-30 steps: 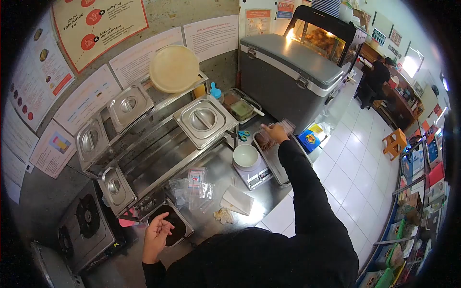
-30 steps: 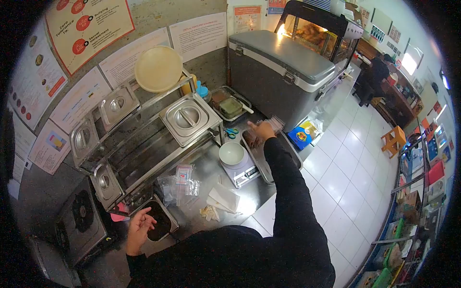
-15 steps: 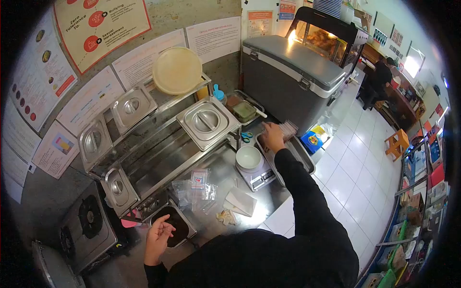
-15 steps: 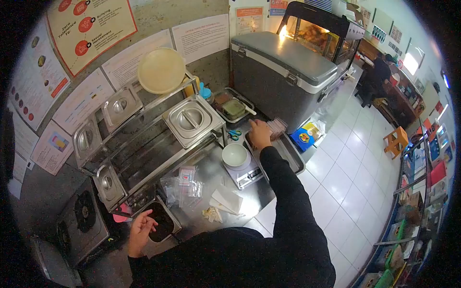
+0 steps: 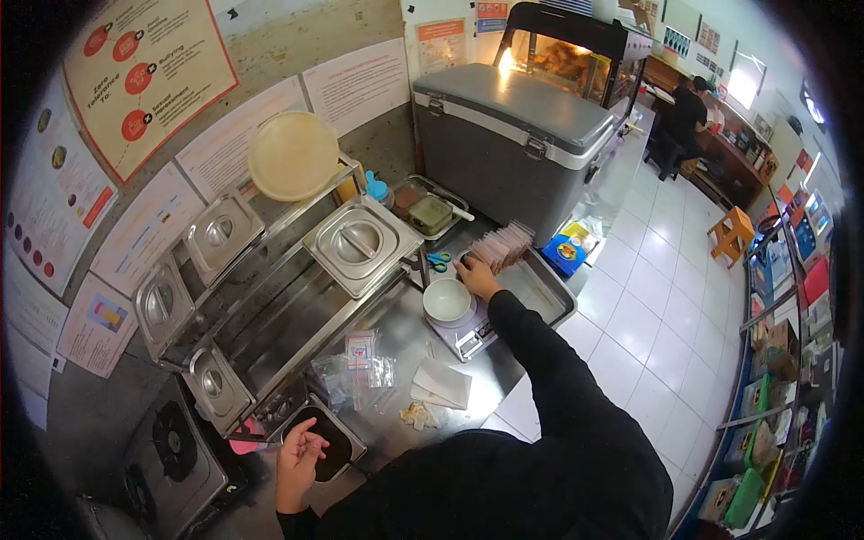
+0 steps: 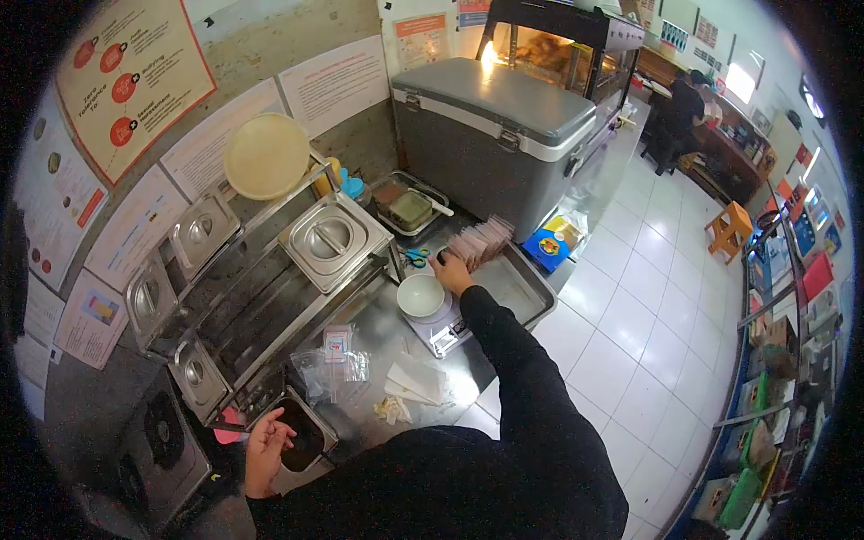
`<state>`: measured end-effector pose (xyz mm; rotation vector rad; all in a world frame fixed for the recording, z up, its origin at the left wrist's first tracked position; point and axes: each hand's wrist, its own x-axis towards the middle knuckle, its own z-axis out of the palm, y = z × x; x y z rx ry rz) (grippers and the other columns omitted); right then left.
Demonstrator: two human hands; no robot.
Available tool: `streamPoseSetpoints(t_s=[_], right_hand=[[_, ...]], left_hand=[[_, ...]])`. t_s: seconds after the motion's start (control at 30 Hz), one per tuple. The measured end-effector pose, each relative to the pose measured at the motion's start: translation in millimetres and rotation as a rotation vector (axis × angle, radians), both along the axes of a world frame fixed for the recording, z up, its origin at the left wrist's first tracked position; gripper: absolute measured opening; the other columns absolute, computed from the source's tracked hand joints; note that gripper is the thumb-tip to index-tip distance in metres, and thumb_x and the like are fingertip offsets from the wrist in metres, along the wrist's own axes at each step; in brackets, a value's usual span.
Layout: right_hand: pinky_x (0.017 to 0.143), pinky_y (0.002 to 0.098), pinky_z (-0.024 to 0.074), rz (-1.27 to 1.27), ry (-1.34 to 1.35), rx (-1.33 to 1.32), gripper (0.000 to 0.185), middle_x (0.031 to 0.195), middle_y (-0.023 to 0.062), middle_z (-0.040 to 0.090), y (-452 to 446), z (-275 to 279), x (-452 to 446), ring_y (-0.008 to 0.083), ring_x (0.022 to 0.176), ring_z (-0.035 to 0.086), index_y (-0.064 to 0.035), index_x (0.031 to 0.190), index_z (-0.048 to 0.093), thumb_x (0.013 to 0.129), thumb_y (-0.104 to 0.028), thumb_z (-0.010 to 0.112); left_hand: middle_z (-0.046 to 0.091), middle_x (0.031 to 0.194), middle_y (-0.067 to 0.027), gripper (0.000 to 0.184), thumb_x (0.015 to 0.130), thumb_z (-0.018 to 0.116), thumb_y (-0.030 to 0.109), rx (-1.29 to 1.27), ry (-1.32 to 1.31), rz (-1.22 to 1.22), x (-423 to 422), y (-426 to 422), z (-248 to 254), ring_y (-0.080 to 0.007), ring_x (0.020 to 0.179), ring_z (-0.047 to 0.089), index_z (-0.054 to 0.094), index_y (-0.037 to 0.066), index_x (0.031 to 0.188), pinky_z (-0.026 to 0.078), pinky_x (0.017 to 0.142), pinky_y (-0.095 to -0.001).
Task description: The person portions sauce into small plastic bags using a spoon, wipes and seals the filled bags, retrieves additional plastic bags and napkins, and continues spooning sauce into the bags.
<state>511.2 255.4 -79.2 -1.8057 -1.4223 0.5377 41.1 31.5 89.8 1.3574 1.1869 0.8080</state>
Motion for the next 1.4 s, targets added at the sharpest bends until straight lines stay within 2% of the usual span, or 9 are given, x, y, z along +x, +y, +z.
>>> streamPoseSetpoints(t_s=[0.17,0.43,0.67,0.7,0.73,0.87,1.03,1.1,1.4], right_hand=[[0.074,0.0395,0.0463,-0.165,0.086,0.021,0.043,0.089,0.0219,0.064,6,3,12,0.0338,0.085,0.062,0.0017,0.096,0.061,0.088,-0.04,0.054],[0.073,0.028,0.0472,-0.236,0.172,0.373,0.031,0.094,0.013,0.065,-4,9,65,0.0163,0.081,0.06,0.0011,0.109,0.06,0.085,-0.018,0.059],[0.08,0.032,0.0471,-0.627,0.364,0.33,0.03,0.093,0.0171,0.066,5,-91,140,0.0243,0.089,0.063,0.0002,0.1,0.064,0.081,-0.022,0.06],[0.08,0.0324,0.047,-0.59,0.424,0.359,0.028,0.098,0.0165,0.065,3,-88,140,0.0229,0.092,0.062,0.0013,0.103,0.062,0.083,-0.019,0.058],[0.061,0.0265,0.0465,-0.499,0.37,0.486,0.029,0.085,0.0026,0.059,-3,-63,122,0.0125,0.074,0.056,-0.0031,0.114,0.051,0.088,-0.015,0.051],[0.066,0.0283,0.0481,-0.211,0.91,0.515,0.032,0.093,0.0049,0.059,-57,49,19,0.0145,0.078,0.057,-0.0073,0.118,0.048,0.089,-0.018,0.055],[0.066,0.0219,0.0452,0.068,0.893,0.312,0.027,0.102,0.0057,0.059,-108,93,-102,0.0117,0.084,0.056,-0.0038,0.117,0.05,0.092,-0.013,0.052],[0.065,0.0213,0.0451,0.261,0.695,0.209,0.025,0.1,0.0061,0.06,-127,86,-126,0.0113,0.083,0.056,-0.0032,0.115,0.052,0.092,-0.014,0.052],[0.067,0.0233,0.0442,0.625,0.51,-0.158,0.025,0.095,0.0033,0.061,-135,52,-181,0.0103,0.081,0.056,-0.0031,0.111,0.056,0.091,-0.017,0.056]], left_hand=[[0.058,0.085,-0.0064,0.044,0.091,0.056,0.024,-0.026,0.008,0.015,1,1,-1,-0.0093,0.072,0.052,0.044,-0.001,0.126,0.043,0.066,-0.0215],[0.058,0.086,-0.0065,0.045,0.091,0.057,0.025,-0.012,-0.003,0.02,0,1,2,-0.0092,0.073,0.052,0.044,-0.001,0.125,0.043,0.066,-0.0215],[0.058,0.087,-0.0061,0.048,0.088,0.06,0.029,0.068,-0.064,-0.006,9,-2,20,-0.0099,0.074,0.053,0.046,-0.002,0.123,0.043,0.067,-0.0221],[0.059,0.088,-0.0069,0.051,0.086,0.062,0.034,0.164,-0.044,-0.017,11,-4,30,-0.0117,0.075,0.053,0.048,-0.002,0.12,0.043,0.068,-0.0238],[0.059,0.089,-0.0078,0.055,0.084,0.064,0.039,0.25,-0.016,-0.007,13,-6,45,-0.0134,0.076,0.054,0.051,-0.002,0.117,0.043,0.069,-0.0255],[0.061,0.098,-0.0185,0.065,0.075,0.06,0.063,0.973,-0.441,-0.331,23,-8,119,-0.0297,0.094,0.054,0.058,0.005,0.104,0.042,0.078,-0.0361],[0.066,0.09,-0.0047,0.031,0.093,0.04,0.043,0.967,-0.641,-0.448,40,-60,184,-0.024,0.095,0.052,0.053,0.016,0.087,0.039,0.079,-0.0429],[0.061,0.112,-0.0144,0.045,0.095,0.047,0.027,1.201,-0.805,-0.574,45,-61,180,-0.0326,0.12,0.042,0.036,0.007,0.134,0.028,0.103,-0.0462],[0.062,0.107,-0.0127,0.037,0.095,0.045,0.03,1.185,-0.773,-0.457,26,-78,174,-0.0309,0.115,0.044,0.039,0.009,0.125,0.029,0.099,-0.0457]])
